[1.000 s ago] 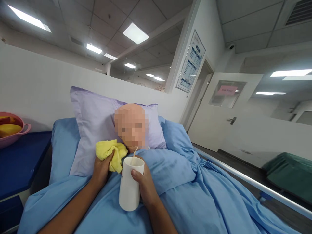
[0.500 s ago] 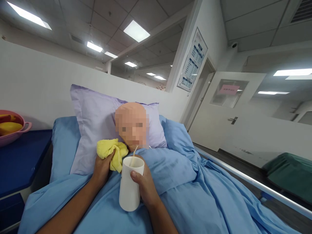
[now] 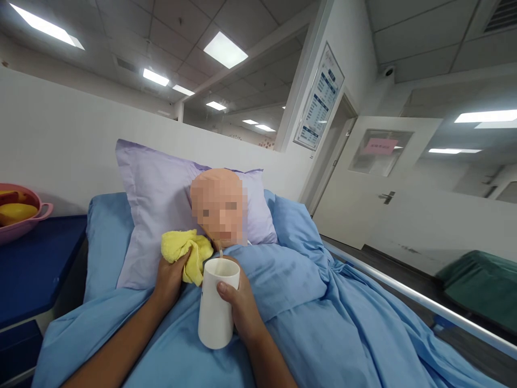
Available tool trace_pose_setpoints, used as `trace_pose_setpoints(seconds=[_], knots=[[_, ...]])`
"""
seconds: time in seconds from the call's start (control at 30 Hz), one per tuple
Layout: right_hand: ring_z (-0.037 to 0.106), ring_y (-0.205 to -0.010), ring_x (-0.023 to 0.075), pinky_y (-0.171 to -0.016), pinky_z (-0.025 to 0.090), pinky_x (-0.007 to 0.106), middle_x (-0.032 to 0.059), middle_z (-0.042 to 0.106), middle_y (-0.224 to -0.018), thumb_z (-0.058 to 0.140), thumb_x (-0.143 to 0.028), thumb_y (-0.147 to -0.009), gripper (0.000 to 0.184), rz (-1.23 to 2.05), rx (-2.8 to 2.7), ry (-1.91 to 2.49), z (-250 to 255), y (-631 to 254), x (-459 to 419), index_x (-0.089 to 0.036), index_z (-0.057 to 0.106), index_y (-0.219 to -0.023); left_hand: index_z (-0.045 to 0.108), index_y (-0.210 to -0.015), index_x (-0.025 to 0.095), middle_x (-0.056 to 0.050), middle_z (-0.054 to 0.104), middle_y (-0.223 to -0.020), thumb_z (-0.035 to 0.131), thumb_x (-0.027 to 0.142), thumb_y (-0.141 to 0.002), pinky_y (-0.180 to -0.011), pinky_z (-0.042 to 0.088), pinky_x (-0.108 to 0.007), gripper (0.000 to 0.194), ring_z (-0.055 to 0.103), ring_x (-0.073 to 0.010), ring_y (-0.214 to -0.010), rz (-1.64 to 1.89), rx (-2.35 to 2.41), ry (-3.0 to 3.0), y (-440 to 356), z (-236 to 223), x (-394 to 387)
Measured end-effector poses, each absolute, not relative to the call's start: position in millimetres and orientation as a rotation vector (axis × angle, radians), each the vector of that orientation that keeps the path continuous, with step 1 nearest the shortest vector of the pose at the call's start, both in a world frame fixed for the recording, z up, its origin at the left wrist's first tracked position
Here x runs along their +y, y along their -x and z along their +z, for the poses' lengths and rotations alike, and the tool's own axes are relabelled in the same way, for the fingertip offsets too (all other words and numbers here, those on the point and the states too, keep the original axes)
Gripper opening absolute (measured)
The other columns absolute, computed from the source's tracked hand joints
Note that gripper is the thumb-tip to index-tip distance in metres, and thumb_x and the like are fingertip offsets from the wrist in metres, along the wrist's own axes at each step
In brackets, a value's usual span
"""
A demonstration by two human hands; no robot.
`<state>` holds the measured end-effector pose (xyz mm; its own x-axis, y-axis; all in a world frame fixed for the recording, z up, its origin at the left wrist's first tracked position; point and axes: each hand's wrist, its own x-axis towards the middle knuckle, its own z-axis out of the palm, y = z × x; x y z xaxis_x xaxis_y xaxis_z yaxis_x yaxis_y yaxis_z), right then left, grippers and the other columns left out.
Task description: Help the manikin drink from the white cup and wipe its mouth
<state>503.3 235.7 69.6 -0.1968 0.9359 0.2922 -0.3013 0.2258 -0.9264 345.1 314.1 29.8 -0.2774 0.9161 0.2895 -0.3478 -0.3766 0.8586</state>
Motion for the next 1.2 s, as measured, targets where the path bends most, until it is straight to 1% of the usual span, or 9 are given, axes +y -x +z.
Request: trace_pose_setpoints(seconds=[0.07,0.27,0.4,0.57,0.7,0.87,1.07,1.2], knots=[[0.065,-0.073,0.0213,-0.062,0.053,0.031,0.0061,0.072,-0.089,0.078,-0.06,-0.071,0.058,1.292,-1.267,0.695,68.8,-503.8,236.5,-0.021,0.064,-0.112,0.071,-0.113,0.015,-0.013,0.074,-0.119,0.078,0.049,-0.078,-0.098,0.055,-0.042,0.049,0.069,-0.0295,-0.112,1.794,0.87,-1.038,-344.7,29.3,314.4],[0.066,-0.076,0.0226,-0.056,0.052,0.029,0.0075,0.072,-0.092,0.079,-0.06,-0.07,0.059,1.285,-1.245,0.695,64.3,-504.7,239.4,-0.021,0.064,-0.111,0.072,-0.114,0.015,-0.012,0.075,-0.118,0.077,0.047,-0.079,-0.094,0.057,-0.039,0.048,0.071,-0.0276,-0.108,1.784,0.865,-1.049,-344.7,32.3,312.7],[0.068,-0.076,0.0235,-0.06,0.054,0.032,0.0068,0.073,-0.091,0.079,-0.06,-0.07,0.06,1.238,-1.222,0.678,63.2,-504.0,239.9,-0.022,0.063,-0.114,0.071,-0.113,0.014,-0.013,0.075,-0.117,0.078,0.047,-0.078,-0.093,0.057,-0.039,0.048,0.071,-0.0279,-0.108,1.795,0.899,-1.042,-344.8,35.3,311.2],[0.069,-0.076,0.0242,-0.063,0.057,0.034,0.0067,0.073,-0.089,0.077,-0.059,-0.073,0.055,1.242,-1.213,0.677,64.1,-503.7,239.9,-0.021,0.063,-0.111,0.071,-0.114,0.014,-0.013,0.075,-0.119,0.078,0.047,-0.076,-0.096,0.056,-0.039,0.051,0.07,-0.0283,-0.11,1.797,0.912,-1.039,-344.8,35.6,310.9],[0.069,-0.075,0.0228,-0.064,0.056,0.033,0.0061,0.073,-0.088,0.075,-0.059,-0.075,0.051,1.244,-1.24,0.668,62.6,-506.0,241.7,-0.021,0.063,-0.107,0.071,-0.114,0.014,-0.013,0.075,-0.118,0.079,0.046,-0.077,-0.094,0.057,-0.04,0.051,0.071,-0.029,-0.108,1.789,0.91,-1.028,-344.3,33.8,311.4],[0.067,-0.074,0.0206,-0.066,0.053,0.031,0.0057,0.073,-0.089,0.074,-0.059,-0.077,0.048,1.258,-1.304,0.66,61.0,-509.7,246.3,-0.021,0.063,-0.104,0.071,-0.117,0.015,-0.013,0.074,-0.121,0.077,0.048,-0.079,-0.097,0.055,-0.041,0.052,0.07,-0.0285,-0.11,1.787,0.921,-1.045,-344.2,29.3,314.1],[0.063,-0.071,0.0169,-0.063,0.05,0.027,0.004,0.07,-0.087,0.076,-0.058,-0.076,0.048,1.296,-1.267,0.656,59.0,-509.8,249.4,-0.021,0.064,-0.105,0.07,-0.116,0.015,-0.011,0.074,-0.12,0.078,0.049,-0.077,-0.098,0.054,-0.04,0.051,0.069,-0.0273,-0.11,1.796,0.932,-1.052,-344.9,29.0,316.0],[0.064,-0.07,0.0179,-0.062,0.052,0.028,0.0044,0.07,-0.088,0.076,-0.056,-0.077,0.048,1.312,-1.256,0.63,56.5,-509.6,250.9,-0.022,0.064,-0.108,0.071,-0.114,0.016,-0.011,0.074,-0.119,0.078,0.048,-0.076,-0.098,0.054,-0.041,0.05,0.069,-0.0278,-0.11,1.791,0.937,-1.07,-344.8,29.2,317.4]])
